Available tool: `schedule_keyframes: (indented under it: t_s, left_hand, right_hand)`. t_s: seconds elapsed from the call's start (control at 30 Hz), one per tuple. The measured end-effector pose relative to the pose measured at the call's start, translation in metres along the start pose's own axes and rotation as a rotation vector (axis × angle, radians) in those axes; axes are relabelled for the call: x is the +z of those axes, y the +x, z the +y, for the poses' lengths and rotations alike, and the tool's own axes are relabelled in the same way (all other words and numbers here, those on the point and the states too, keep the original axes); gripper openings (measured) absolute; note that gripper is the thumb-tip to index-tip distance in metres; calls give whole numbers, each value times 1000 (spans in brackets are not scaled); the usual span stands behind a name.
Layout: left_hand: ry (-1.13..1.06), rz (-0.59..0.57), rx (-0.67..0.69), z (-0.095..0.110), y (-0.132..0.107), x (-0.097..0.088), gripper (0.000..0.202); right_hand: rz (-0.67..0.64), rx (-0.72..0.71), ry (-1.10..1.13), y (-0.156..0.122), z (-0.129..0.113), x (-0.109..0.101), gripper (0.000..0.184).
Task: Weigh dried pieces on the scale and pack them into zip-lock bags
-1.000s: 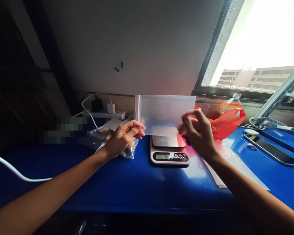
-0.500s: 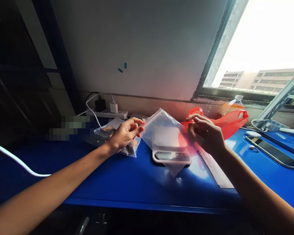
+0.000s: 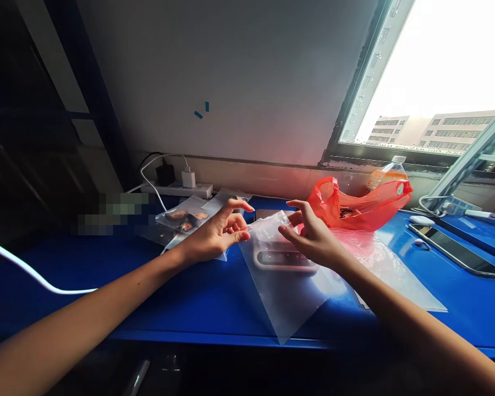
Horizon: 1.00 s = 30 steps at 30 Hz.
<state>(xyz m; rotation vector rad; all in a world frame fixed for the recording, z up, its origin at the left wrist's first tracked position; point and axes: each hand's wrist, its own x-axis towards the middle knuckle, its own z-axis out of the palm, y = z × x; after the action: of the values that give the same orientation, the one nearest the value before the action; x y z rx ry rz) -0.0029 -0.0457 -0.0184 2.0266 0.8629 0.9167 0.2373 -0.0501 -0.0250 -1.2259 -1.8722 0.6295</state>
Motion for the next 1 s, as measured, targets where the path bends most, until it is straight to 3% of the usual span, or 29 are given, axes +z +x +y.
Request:
schedule_keyframes:
  t_s: [0.1, 0.2, 0.37, 0.57, 0.73, 1.0]
  left_hand:
    - [-22, 11, 3, -2, 1, 1, 39]
    - [-90, 45, -37, -4, 4, 0, 34]
    - [-115, 52, -234, -5, 5, -1, 19]
    - [-159, 81, -285, -5, 5, -1, 16]
    - [-16, 114, -296, 3, 5, 3, 14]
    - [282, 235, -250, -8, 7, 5, 16]
  right_hand:
    - [-51, 35, 235, 0, -2, -1, 43]
    - [31, -12, 388, 2, -2, -2, 39]
    - [126, -58, 427, 1, -5, -1, 41]
    - [121, -92, 395, -3, -10, 2, 40]
    - [179, -145, 328, -3, -9, 2, 42]
    - [51, -51, 387, -1, -6, 6, 37]
